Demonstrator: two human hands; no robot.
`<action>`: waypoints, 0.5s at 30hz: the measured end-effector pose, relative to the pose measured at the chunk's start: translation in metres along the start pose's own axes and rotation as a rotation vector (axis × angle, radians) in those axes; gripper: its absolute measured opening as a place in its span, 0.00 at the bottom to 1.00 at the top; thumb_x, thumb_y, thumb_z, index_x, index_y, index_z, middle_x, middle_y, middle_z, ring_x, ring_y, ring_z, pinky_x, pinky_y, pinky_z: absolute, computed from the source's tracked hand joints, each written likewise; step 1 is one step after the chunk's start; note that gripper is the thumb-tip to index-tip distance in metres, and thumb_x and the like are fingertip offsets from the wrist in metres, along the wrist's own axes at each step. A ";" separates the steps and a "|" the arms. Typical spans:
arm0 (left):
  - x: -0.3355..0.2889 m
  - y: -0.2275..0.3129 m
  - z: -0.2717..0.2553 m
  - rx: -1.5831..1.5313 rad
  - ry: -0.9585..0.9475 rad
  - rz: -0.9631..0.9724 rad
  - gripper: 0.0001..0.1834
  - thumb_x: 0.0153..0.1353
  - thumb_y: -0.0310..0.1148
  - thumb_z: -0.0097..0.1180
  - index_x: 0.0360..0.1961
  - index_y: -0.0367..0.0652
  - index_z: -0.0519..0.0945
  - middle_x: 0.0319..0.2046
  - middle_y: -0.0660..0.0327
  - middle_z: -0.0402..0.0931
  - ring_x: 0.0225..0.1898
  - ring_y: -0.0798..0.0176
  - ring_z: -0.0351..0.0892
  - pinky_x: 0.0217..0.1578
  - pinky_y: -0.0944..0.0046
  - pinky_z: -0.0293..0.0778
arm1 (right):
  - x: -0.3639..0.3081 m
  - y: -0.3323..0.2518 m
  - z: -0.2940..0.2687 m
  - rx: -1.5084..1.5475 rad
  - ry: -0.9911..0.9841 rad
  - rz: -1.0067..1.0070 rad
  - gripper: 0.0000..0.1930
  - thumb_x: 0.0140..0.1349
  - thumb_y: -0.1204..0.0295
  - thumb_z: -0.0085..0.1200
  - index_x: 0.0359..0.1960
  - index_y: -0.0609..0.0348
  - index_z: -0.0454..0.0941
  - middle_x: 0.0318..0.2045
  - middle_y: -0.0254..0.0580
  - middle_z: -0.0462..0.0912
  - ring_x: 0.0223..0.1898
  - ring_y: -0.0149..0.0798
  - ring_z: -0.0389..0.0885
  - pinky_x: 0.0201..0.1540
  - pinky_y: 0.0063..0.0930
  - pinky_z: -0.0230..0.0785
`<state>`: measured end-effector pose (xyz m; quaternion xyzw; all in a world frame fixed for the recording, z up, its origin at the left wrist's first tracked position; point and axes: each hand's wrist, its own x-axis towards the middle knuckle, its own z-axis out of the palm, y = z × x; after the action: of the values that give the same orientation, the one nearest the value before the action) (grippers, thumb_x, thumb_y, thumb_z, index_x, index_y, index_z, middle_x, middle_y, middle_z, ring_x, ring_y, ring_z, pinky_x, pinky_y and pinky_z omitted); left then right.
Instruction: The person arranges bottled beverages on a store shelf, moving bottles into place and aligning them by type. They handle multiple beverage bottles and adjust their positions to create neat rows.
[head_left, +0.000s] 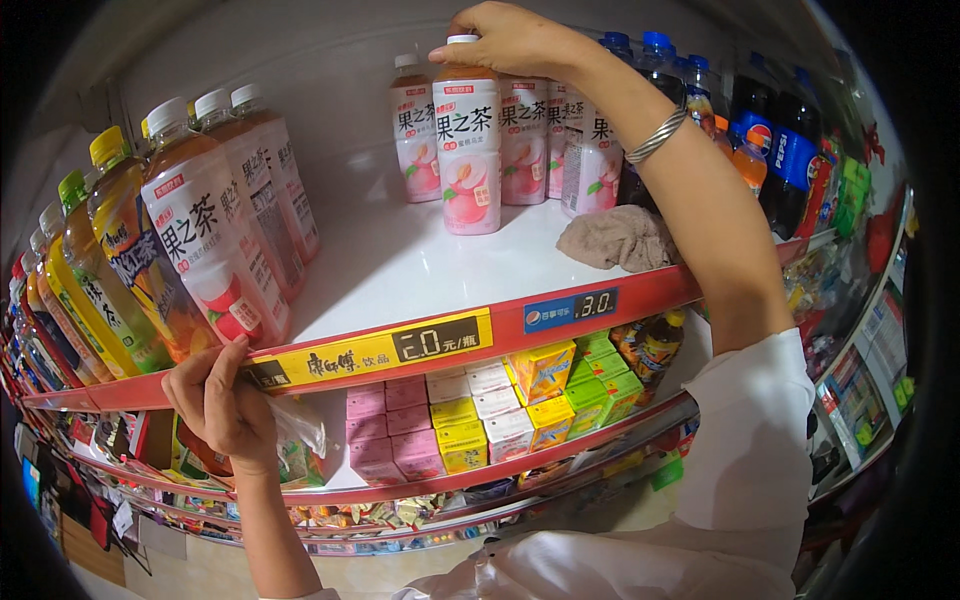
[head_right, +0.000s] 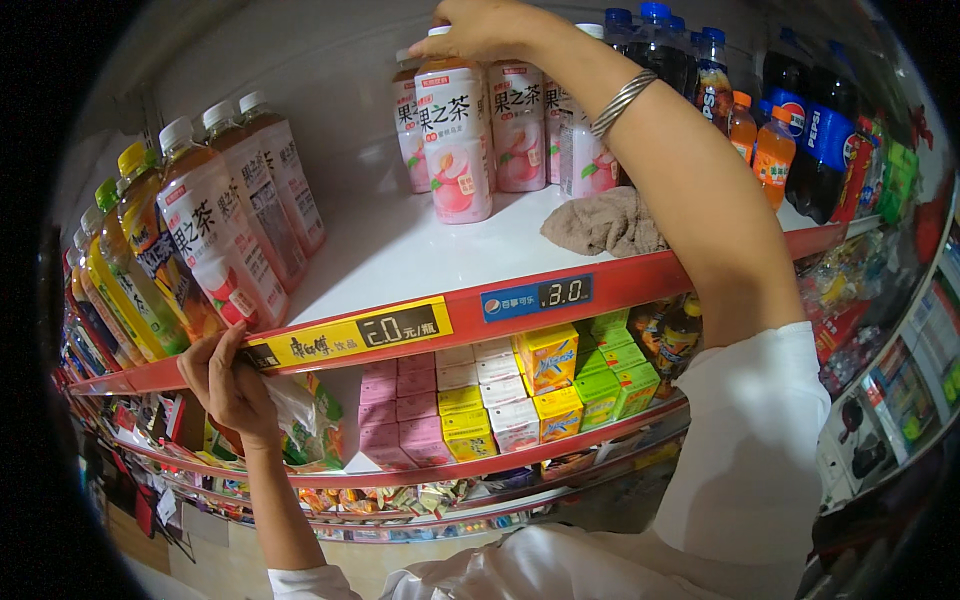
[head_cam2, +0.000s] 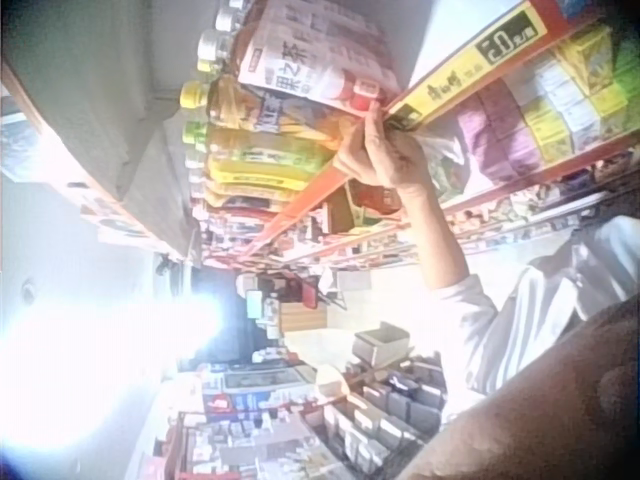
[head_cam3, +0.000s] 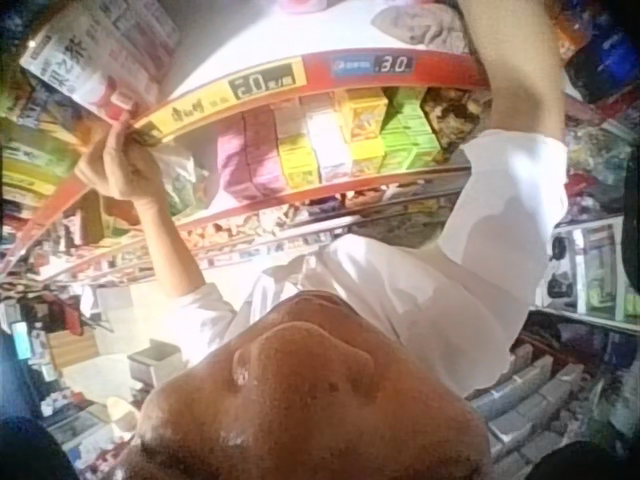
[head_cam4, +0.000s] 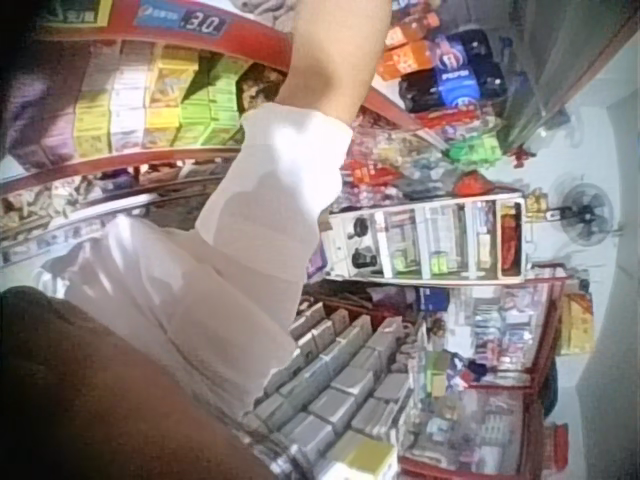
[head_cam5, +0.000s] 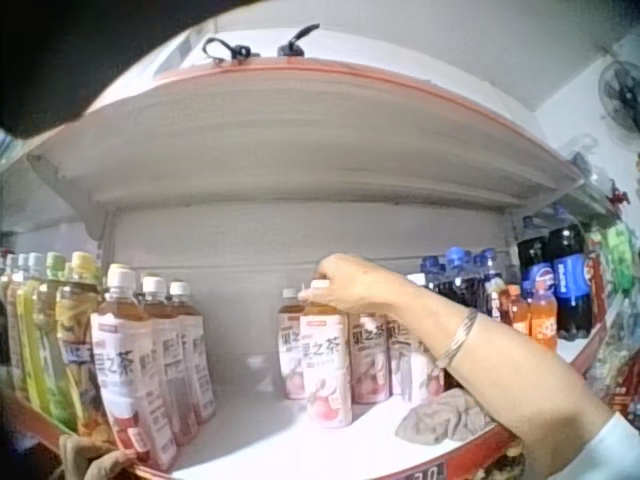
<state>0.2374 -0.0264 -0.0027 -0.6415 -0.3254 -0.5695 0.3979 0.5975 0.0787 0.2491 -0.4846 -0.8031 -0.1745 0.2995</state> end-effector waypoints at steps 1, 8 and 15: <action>0.002 0.001 0.000 0.003 0.022 0.011 0.19 0.52 0.20 0.50 0.44 0.38 0.87 0.36 0.56 0.80 0.40 0.55 0.76 0.46 0.57 0.69 | 0.000 0.000 0.001 -0.025 0.024 -0.023 0.26 0.62 0.52 0.61 0.38 0.70 0.85 0.37 0.65 0.86 0.42 0.60 0.86 0.45 0.46 0.77; 0.007 0.004 0.002 -0.004 0.045 0.016 0.18 0.48 0.21 0.53 0.41 0.40 0.88 0.34 0.56 0.79 0.39 0.54 0.76 0.43 0.56 0.70 | 0.004 0.002 0.008 -0.080 0.142 -0.093 0.24 0.63 0.54 0.61 0.37 0.70 0.85 0.36 0.64 0.86 0.41 0.57 0.87 0.44 0.44 0.77; 0.008 0.004 0.000 -0.020 0.063 0.026 0.20 0.47 0.19 0.51 0.41 0.39 0.87 0.33 0.55 0.79 0.37 0.54 0.75 0.42 0.57 0.69 | -0.013 -0.101 -0.012 0.092 0.090 -0.196 0.22 0.64 0.55 0.62 0.32 0.69 0.84 0.29 0.58 0.86 0.33 0.46 0.87 0.36 0.39 0.76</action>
<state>0.2421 -0.0290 0.0051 -0.6311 -0.2987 -0.5876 0.4089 0.5172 0.0155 0.2504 -0.3809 -0.8396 -0.1876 0.3388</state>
